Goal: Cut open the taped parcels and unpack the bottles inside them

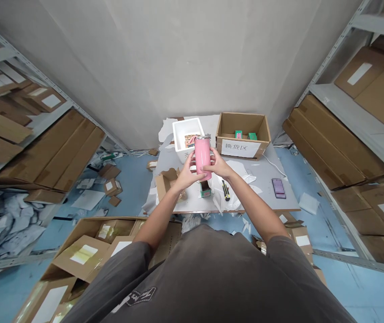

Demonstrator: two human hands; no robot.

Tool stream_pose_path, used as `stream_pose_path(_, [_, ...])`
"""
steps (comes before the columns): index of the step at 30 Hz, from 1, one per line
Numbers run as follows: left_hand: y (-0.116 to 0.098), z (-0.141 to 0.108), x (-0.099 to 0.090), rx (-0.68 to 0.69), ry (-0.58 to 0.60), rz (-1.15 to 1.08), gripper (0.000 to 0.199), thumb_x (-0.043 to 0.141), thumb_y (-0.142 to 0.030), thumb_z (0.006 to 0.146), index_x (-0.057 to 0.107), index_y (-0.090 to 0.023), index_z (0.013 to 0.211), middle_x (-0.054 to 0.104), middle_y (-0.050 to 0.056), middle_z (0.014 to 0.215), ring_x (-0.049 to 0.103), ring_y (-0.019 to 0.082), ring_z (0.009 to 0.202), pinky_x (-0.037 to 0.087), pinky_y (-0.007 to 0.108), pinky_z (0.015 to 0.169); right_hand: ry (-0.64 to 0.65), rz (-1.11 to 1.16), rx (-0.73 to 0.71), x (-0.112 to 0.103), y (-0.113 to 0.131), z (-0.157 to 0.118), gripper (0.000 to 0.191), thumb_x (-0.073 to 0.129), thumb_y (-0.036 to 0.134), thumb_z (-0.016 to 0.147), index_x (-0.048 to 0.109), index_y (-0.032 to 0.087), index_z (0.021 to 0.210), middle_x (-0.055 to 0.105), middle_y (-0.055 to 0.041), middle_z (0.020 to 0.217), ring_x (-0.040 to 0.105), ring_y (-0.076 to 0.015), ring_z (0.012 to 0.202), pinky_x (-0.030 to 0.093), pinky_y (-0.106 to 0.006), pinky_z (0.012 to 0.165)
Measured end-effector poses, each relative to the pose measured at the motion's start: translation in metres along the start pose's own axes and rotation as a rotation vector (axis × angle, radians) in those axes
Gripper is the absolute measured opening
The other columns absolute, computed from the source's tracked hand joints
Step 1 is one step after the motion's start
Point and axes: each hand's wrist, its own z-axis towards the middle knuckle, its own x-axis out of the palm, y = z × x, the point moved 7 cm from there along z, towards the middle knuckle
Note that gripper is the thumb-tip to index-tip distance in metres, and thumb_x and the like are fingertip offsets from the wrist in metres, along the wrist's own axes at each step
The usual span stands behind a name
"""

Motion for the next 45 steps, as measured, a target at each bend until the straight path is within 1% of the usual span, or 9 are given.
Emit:
stream_pose_path(3, [0.0, 0.002, -0.003, 0.014, -0.03, 0.067, 0.131, 0.101, -0.038, 0.07, 0.028, -0.037, 0.179, 0.059, 0.014, 0.148, 0.066, 0.03, 0.121, 0.064, 0.043, 0.094, -0.071, -0.009, -0.004, -0.003, -0.002, 0.0, 0.126, 0.102, 0.042, 0.065, 0.034, 0.04, 0.17, 0.068, -0.0116, 0.145, 0.077, -0.0335, 0.114, 0.068, -0.06, 0.098])
stream_pose_path(8, [0.002, 0.002, 0.001, 0.002, 0.116, -0.044, 0.127, 0.095, -0.043, 0.078, 0.021, -0.038, 0.181, 0.058, 0.014, 0.151, 0.068, 0.03, 0.123, 0.065, 0.044, 0.094, 0.026, 0.018, 0.064, 0.0, -0.007, -0.001, 0.118, 0.1, 0.04, 0.067, 0.037, 0.044, 0.167, 0.072, -0.0088, 0.138, 0.077, -0.0331, 0.114, 0.07, -0.059, 0.091])
stream_pose_path(14, [0.002, 0.001, -0.003, 0.003, -0.016, 0.077, 0.129, 0.099, -0.039, 0.072, 0.027, -0.036, 0.179, 0.057, 0.014, 0.152, 0.064, 0.032, 0.126, 0.064, 0.047, 0.099, -0.106, -0.006, 0.064, -0.006, -0.014, -0.002, 0.124, 0.101, 0.036, 0.062, 0.037, 0.04, 0.169, 0.072, -0.009, 0.133, 0.079, -0.0312, 0.105, 0.071, -0.056, 0.087])
stream_pose_path(19, [0.001, 0.002, 0.002, -0.017, 0.093, -0.045, 0.128, 0.098, -0.044, 0.073, 0.027, -0.037, 0.179, 0.054, 0.016, 0.157, 0.066, 0.032, 0.129, 0.065, 0.045, 0.096, 0.013, 0.056, 0.105, 0.0, -0.018, -0.005, 0.119, 0.102, 0.043, 0.066, 0.04, 0.044, 0.167, 0.073, -0.0078, 0.133, 0.077, -0.0333, 0.116, 0.071, -0.052, 0.089])
stream_pose_path(24, [0.004, 0.003, -0.004, -0.046, 0.0, 0.035, 0.133, 0.102, -0.043, 0.066, 0.031, -0.033, 0.179, 0.056, 0.018, 0.155, 0.066, 0.034, 0.127, 0.066, 0.046, 0.094, -0.08, -0.017, 0.08, -0.005, -0.018, -0.007, 0.124, 0.104, 0.043, 0.063, 0.041, 0.04, 0.169, 0.07, -0.0102, 0.137, 0.078, -0.0316, 0.109, 0.07, -0.051, 0.088])
stream_pose_path(29, [0.006, 0.002, 0.002, -0.054, 0.077, -0.055, 0.132, 0.099, -0.045, 0.071, 0.025, -0.038, 0.18, 0.051, 0.017, 0.162, 0.068, 0.032, 0.129, 0.065, 0.046, 0.098, 0.007, 0.027, 0.122, 0.004, -0.02, -0.007, 0.11, 0.099, 0.043, 0.068, 0.045, 0.041, 0.165, 0.073, -0.0091, 0.138, 0.077, -0.0322, 0.114, 0.07, -0.05, 0.089])
stream_pose_path(34, [0.012, 0.002, 0.001, -0.052, -0.002, 0.103, 0.138, 0.103, -0.04, 0.064, 0.029, -0.032, 0.179, 0.053, 0.018, 0.16, 0.065, 0.035, 0.13, 0.063, 0.049, 0.101, -0.14, -0.029, 0.101, -0.002, -0.024, -0.008, 0.12, 0.1, 0.039, 0.06, 0.043, 0.036, 0.166, 0.07, -0.0106, 0.137, 0.076, -0.031, 0.106, 0.069, -0.052, 0.09])
stream_pose_path(38, [0.015, 0.001, 0.006, -0.064, 0.035, -0.052, 0.139, 0.099, -0.037, 0.07, 0.018, -0.035, 0.182, 0.056, 0.017, 0.157, 0.068, 0.032, 0.129, 0.065, 0.046, 0.098, -0.066, -0.028, 0.092, 0.002, -0.024, -0.009, 0.116, 0.1, 0.039, 0.063, 0.044, 0.035, 0.165, 0.072, -0.0107, 0.136, 0.076, -0.0309, 0.111, 0.066, -0.053, 0.099])
stream_pose_path(45, [0.016, 0.001, 0.003, -0.069, 0.056, -0.016, 0.138, 0.098, -0.034, 0.071, 0.018, -0.036, 0.182, 0.054, 0.016, 0.158, 0.068, 0.03, 0.129, 0.066, 0.043, 0.096, -0.078, -0.052, 0.048, -0.004, -0.02, -0.009, 0.116, 0.1, 0.045, 0.066, 0.041, 0.036, 0.166, 0.071, -0.0111, 0.136, 0.077, -0.0311, 0.109, 0.067, -0.054, 0.097])
